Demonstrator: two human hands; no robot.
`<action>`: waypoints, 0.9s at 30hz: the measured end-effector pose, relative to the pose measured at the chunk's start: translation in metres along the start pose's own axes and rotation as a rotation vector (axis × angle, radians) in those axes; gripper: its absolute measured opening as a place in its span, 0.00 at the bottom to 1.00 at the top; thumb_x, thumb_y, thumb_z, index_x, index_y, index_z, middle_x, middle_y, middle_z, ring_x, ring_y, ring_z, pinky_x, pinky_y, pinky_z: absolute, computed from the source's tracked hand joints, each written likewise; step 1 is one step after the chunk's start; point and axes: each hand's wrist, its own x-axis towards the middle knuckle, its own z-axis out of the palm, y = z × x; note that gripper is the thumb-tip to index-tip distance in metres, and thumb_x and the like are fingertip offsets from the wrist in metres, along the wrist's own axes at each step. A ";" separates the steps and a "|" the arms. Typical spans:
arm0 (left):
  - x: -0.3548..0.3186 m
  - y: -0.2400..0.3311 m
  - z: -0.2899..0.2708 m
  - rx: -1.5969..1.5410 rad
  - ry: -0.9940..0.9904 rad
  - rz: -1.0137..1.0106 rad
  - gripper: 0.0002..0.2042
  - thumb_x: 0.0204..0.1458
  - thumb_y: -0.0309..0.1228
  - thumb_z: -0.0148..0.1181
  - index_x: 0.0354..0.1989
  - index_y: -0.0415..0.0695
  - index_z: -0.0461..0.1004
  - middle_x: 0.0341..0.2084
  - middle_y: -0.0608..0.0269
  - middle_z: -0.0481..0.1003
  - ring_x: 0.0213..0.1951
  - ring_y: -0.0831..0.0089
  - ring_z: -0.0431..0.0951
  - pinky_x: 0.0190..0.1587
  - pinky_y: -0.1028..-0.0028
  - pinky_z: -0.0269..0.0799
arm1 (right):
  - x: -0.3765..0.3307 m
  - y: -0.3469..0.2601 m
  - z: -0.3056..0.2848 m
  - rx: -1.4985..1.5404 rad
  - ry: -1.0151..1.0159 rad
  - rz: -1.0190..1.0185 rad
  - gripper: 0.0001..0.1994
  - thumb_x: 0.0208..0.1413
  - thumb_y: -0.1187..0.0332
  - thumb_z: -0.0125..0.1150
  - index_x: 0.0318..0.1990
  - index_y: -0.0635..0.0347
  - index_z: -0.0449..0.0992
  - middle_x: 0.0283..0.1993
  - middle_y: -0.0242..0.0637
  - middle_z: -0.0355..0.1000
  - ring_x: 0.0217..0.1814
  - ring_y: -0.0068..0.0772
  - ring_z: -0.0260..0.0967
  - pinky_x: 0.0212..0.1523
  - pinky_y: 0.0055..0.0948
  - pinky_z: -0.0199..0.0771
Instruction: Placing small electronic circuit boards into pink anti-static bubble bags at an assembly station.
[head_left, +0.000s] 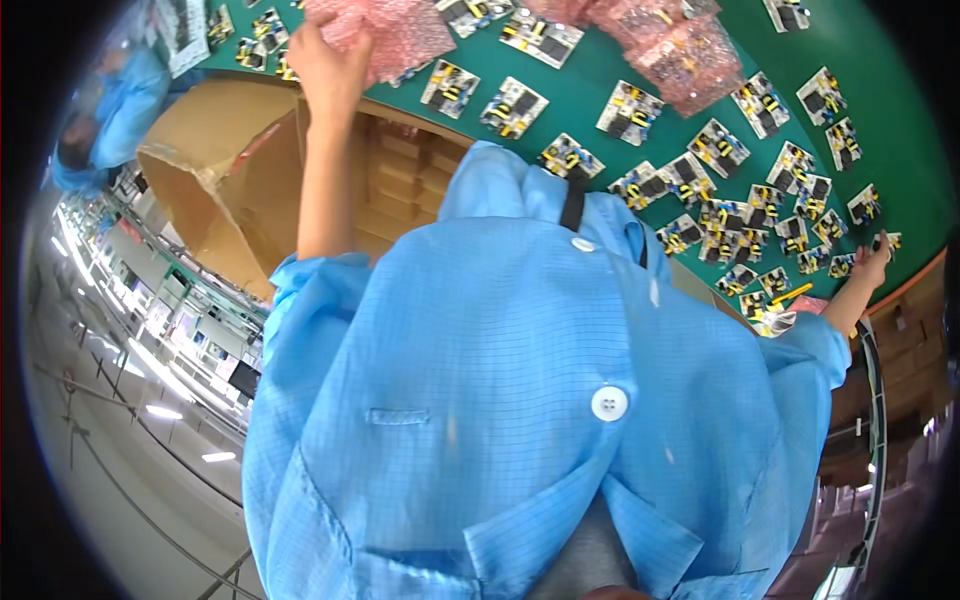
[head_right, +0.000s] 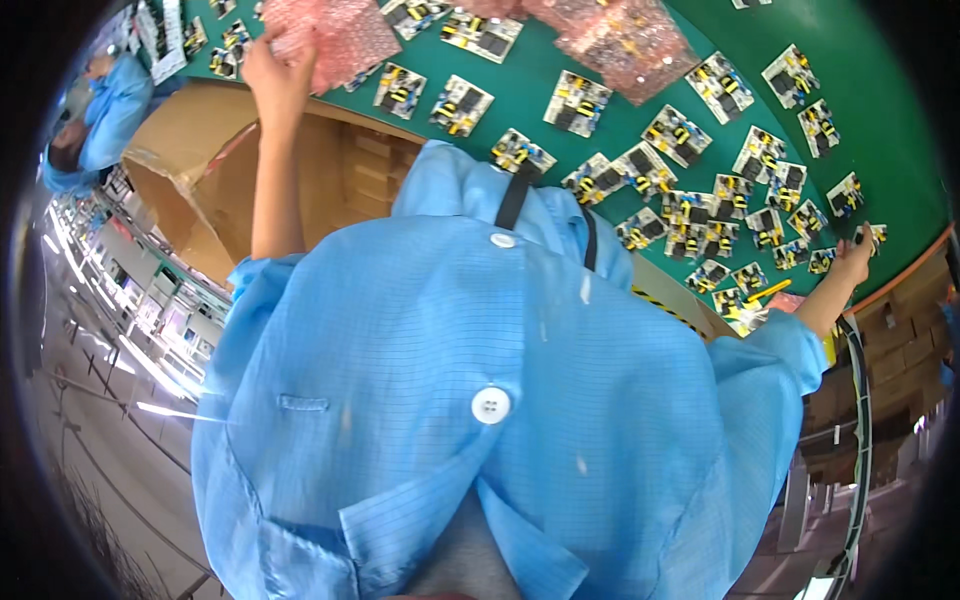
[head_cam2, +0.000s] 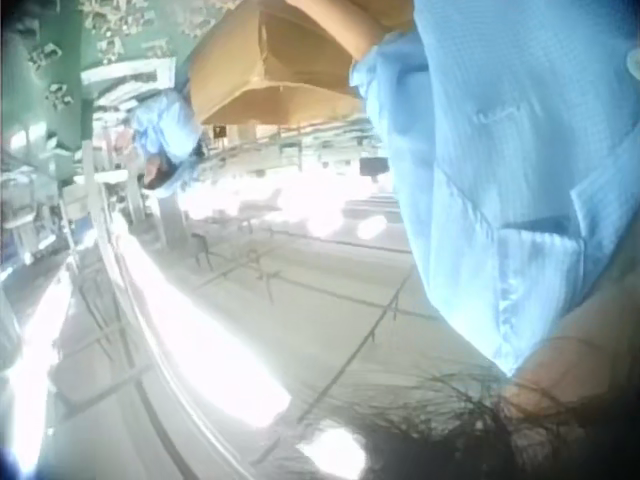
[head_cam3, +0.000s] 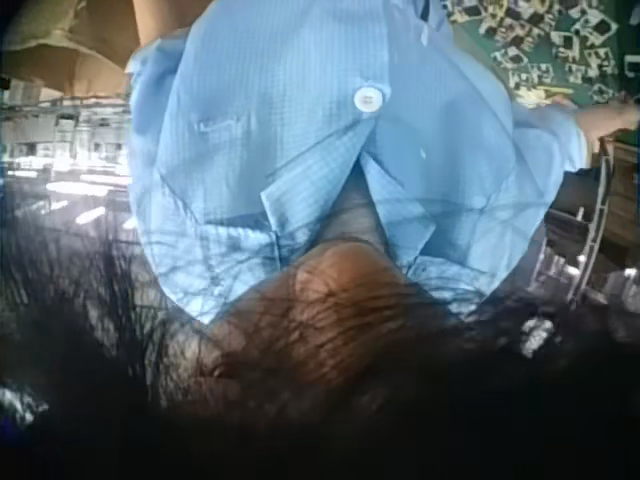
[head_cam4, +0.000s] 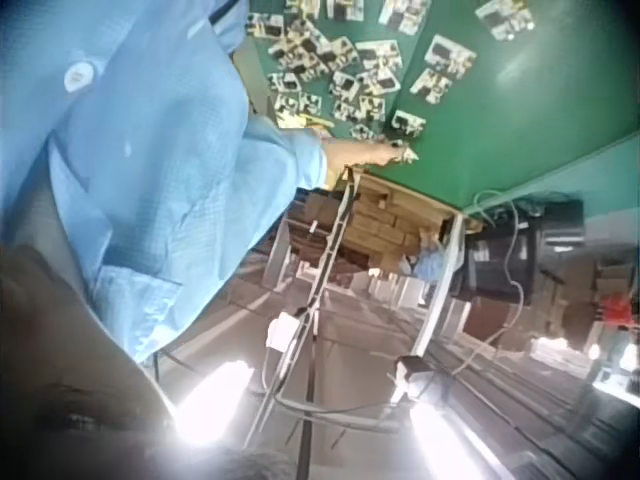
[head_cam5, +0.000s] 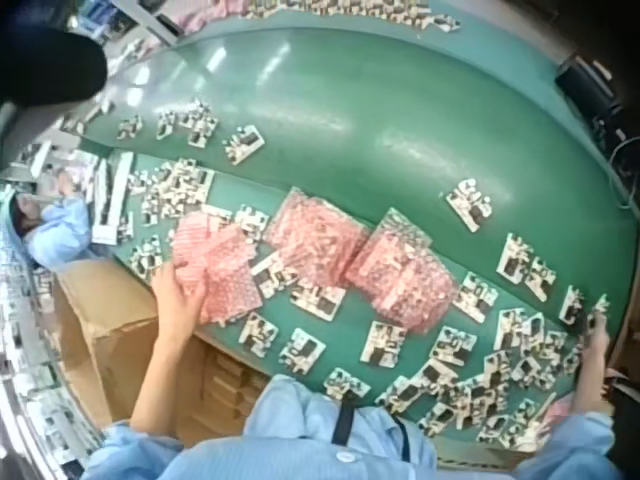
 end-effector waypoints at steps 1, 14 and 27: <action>-0.009 -0.005 0.003 0.013 0.006 -0.068 0.23 0.41 0.37 0.69 0.45 0.37 0.72 0.37 0.47 0.74 0.45 0.51 0.71 0.51 0.59 0.65 | -0.033 -0.002 0.015 0.016 0.037 -0.037 0.23 0.44 0.54 0.71 0.44 0.60 0.77 0.44 0.37 0.70 0.41 0.32 0.68 0.37 0.32 0.73; 0.050 -0.045 0.031 -0.194 0.041 -0.031 0.19 0.45 0.36 0.66 0.45 0.41 0.74 0.32 0.53 0.77 0.35 0.55 0.78 0.41 0.60 0.73 | -0.416 0.077 0.116 -0.044 -0.662 -0.282 0.23 0.52 0.62 0.66 0.51 0.66 0.68 0.42 0.37 0.74 0.38 0.28 0.73 0.45 0.25 0.71; -0.090 0.153 0.044 -0.668 -0.251 0.653 0.10 0.39 0.20 0.61 0.30 0.41 0.68 0.42 0.57 0.75 0.47 0.56 0.74 0.46 0.63 0.73 | -0.464 0.133 0.155 -0.128 -0.778 -0.475 0.38 0.44 0.69 0.73 0.61 0.71 0.58 0.49 0.41 0.72 0.47 0.27 0.72 0.47 0.26 0.72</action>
